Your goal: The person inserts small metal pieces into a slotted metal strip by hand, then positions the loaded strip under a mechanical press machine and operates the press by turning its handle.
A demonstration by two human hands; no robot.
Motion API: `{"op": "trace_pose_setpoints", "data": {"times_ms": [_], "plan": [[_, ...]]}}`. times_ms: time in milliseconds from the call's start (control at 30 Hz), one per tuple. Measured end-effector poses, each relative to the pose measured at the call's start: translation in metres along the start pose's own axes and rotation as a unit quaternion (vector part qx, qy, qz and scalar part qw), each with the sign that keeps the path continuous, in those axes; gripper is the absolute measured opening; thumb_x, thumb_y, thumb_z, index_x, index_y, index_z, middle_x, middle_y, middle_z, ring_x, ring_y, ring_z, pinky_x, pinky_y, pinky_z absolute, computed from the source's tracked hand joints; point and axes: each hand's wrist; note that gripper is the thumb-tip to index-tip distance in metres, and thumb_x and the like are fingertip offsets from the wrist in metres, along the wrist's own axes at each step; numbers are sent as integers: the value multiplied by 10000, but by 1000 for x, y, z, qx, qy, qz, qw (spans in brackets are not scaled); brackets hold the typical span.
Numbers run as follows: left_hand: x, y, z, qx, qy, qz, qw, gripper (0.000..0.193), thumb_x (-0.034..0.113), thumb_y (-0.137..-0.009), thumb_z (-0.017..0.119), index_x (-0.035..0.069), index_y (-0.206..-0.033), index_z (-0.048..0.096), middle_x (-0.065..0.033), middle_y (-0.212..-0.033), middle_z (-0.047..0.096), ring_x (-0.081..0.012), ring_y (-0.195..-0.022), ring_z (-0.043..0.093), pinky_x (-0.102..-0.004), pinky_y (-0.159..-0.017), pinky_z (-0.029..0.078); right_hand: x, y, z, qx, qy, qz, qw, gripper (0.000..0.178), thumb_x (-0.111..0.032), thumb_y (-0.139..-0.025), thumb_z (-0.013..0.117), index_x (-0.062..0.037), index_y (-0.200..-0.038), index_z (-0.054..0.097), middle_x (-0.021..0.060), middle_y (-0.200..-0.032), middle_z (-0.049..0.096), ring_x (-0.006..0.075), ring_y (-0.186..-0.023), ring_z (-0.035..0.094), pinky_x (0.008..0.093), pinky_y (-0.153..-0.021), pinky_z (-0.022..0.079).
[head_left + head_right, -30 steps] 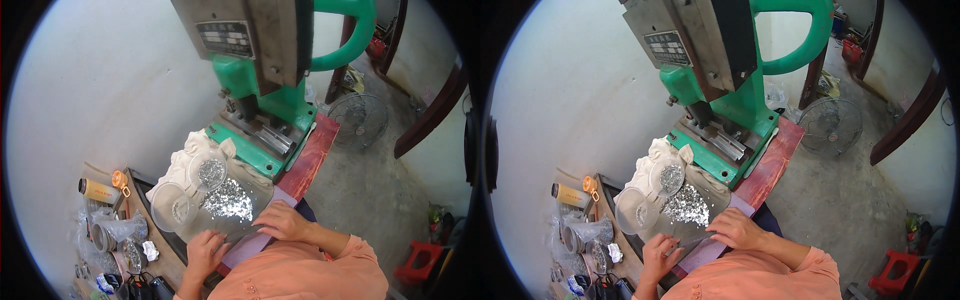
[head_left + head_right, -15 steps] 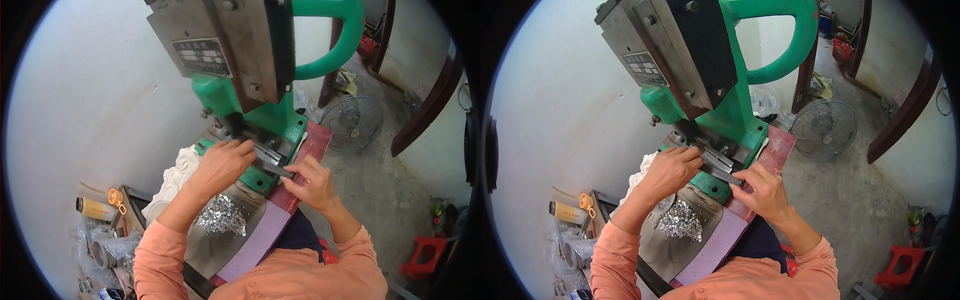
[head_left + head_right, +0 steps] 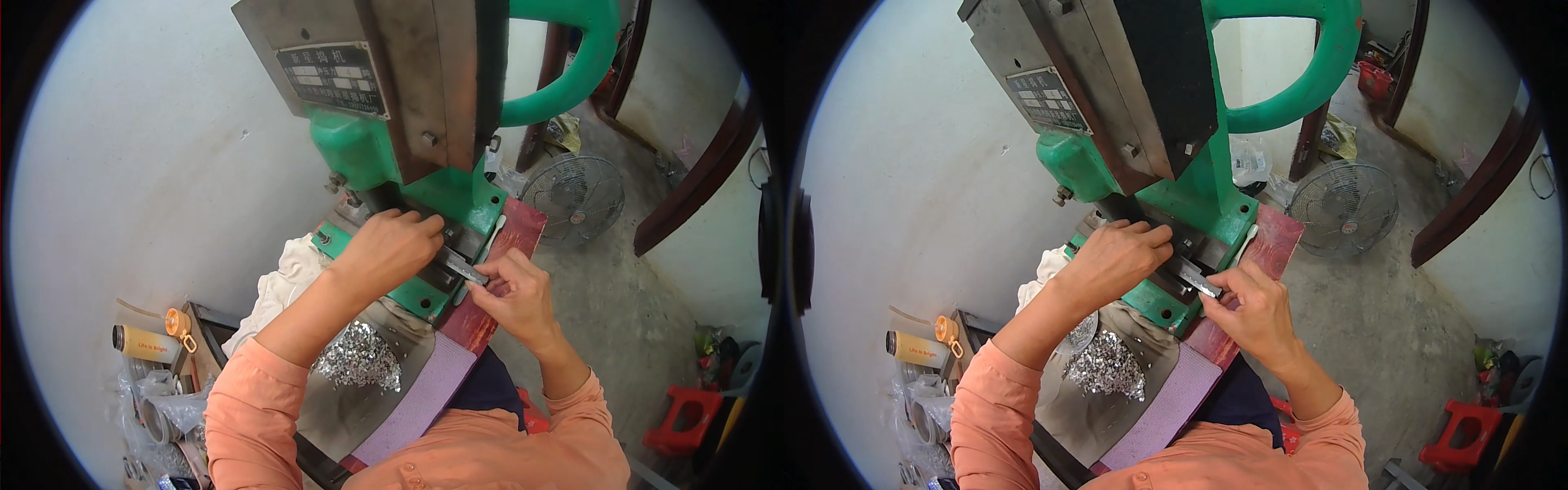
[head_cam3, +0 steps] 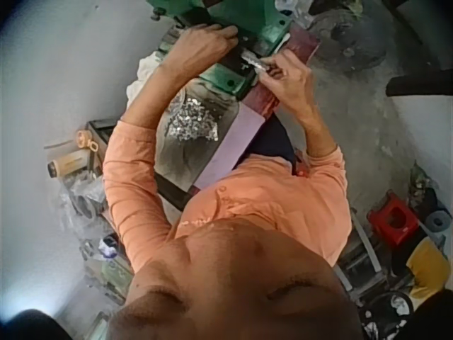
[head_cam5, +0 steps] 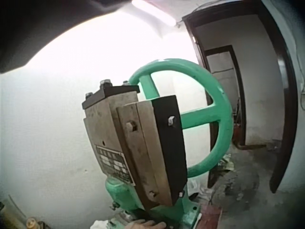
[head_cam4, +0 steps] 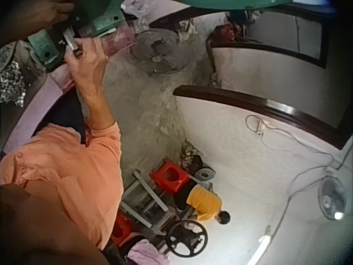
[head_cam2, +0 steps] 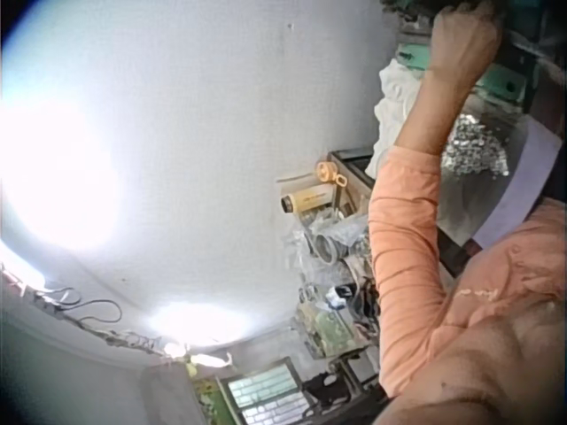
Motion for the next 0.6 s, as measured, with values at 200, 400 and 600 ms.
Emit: {"op": "trace_pose_setpoints", "data": {"times_ms": [200,400,600], "plan": [[11,-5,-1,-35,-14,37,999,99,127,-794,637,83,-877,668,-14,-938,585,-185,-936,641,-339,-821,531,-6,11,-12,-33,3,32,999,195,-54,-750,820,4,-896,704,80,-811,641,181,-643,710,286,-582,579],[32,4,-3,-35,6,7,999,174,138,-781,642,60,-931,679,-33,-974,597,-200,-965,623,-329,-876,505,8,10,6,-22,-25,10,999,230,-51,-775,818,13,-975,724,87,-837,660,185,-676,719,275,-593,581],[56,29,23,34,55,-73,995,416,136,-810,619,15,-1206,644,-83,-1151,624,-234,-1091,613,-344,-920,494,38,-11,3,-85,-124,75,986,236,-151,-881,749,-28,-1082,736,108,-911,665,243,-772,678,321,-698,541]]}}
Point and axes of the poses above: each hand's wrist, its own y-axis away from the middle knuckle, its own z-axis out of the palm, x = y × z
